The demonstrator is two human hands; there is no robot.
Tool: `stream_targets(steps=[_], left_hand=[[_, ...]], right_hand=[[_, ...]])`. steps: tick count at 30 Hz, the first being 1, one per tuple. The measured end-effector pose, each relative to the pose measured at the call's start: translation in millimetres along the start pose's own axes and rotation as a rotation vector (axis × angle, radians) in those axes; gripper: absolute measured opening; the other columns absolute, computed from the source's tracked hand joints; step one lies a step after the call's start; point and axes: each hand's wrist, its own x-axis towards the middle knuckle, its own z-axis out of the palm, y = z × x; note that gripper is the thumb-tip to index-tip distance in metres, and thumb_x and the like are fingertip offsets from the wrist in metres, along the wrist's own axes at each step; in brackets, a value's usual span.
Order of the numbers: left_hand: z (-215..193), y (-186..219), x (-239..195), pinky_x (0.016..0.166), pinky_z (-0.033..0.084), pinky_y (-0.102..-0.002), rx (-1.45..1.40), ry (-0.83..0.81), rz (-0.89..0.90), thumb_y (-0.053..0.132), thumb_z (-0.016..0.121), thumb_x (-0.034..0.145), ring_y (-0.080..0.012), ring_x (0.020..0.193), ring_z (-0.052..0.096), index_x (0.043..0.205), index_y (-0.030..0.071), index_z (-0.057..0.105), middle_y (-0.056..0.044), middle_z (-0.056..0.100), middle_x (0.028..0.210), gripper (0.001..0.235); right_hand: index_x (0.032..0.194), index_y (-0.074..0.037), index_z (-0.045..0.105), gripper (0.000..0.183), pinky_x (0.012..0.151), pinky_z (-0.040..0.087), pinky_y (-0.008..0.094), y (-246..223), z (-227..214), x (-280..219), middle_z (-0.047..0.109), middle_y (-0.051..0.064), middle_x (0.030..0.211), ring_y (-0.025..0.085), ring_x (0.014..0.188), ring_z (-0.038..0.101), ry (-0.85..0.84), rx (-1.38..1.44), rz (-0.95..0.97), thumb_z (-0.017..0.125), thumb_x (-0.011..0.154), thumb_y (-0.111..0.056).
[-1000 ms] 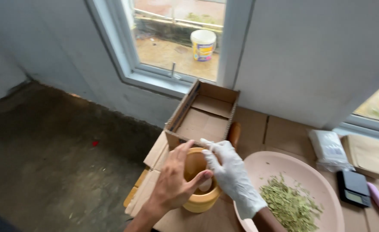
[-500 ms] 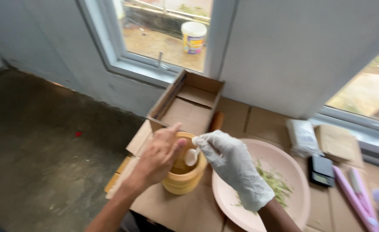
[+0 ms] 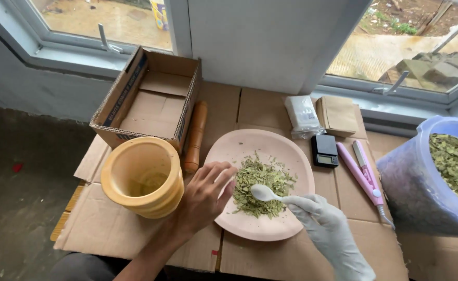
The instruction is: The person uses a wooden pestle to grind dried green leaves in a mortar. They then pour the ground leaves onto a pink plate and use a white plastic spoon to spread and mix the contents.
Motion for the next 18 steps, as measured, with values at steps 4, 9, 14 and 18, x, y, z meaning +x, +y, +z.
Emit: stream_targets(steps=[4, 9, 14, 18], left_hand=[[12, -9, -5, 0.104, 0.055, -0.048, 0.008, 0.051, -0.034, 0.018, 0.062, 0.112, -0.0323, 0.117, 0.067, 0.131, 0.004, 0.071, -0.014, 0.073, 0.125, 0.026], [18, -20, -8, 0.104, 0.056, -0.048, -0.022, 0.106, -0.017, 0.014, 0.062, 0.111, -0.0338, 0.116, 0.069, 0.129, 0.001, 0.072, -0.016, 0.074, 0.124, 0.024], [18, -14, -6, 0.104, 0.058, -0.047, 0.014, 0.095, 0.024, 0.012, 0.064, 0.110, -0.0341, 0.116, 0.070, 0.128, 0.001, 0.072, -0.017, 0.075, 0.126, 0.022], [18, -14, -6, 0.105, 0.057, -0.048, 0.030, 0.088, 0.033, 0.015, 0.065, 0.111, -0.0350, 0.119, 0.070, 0.130, 0.001, 0.071, -0.017, 0.074, 0.130, 0.025]], right_hand=[[0.132, -0.008, 0.079, 0.041, 0.114, 0.059, 0.020, 2, 7, 16, 0.080, 0.004, 0.118, 0.009, 0.105, 0.080, 0.141, 0.062, -0.326, 0.076, 0.095, 0.010], [0.144, -0.033, 0.071, 0.068, 0.108, 0.069, 0.026, 33, 12, -1, 0.077, 0.011, 0.129, 0.018, 0.106, 0.079, 0.087, -0.086, -0.225, 0.083, 0.088, 0.004], [0.153, -0.047, 0.060, 0.072, 0.071, 0.065, 0.027, 46, 30, -14, 0.077, -0.017, 0.123, 0.006, 0.096, 0.073, 0.029, -0.461, -0.295, 0.077, 0.093, -0.010], [0.141, -0.058, 0.068, 0.067, 0.078, 0.077, 0.031, 57, 45, -29, 0.078, -0.007, 0.123, 0.005, 0.086, 0.081, -0.070, -0.378, -0.062, 0.087, 0.088, -0.021]])
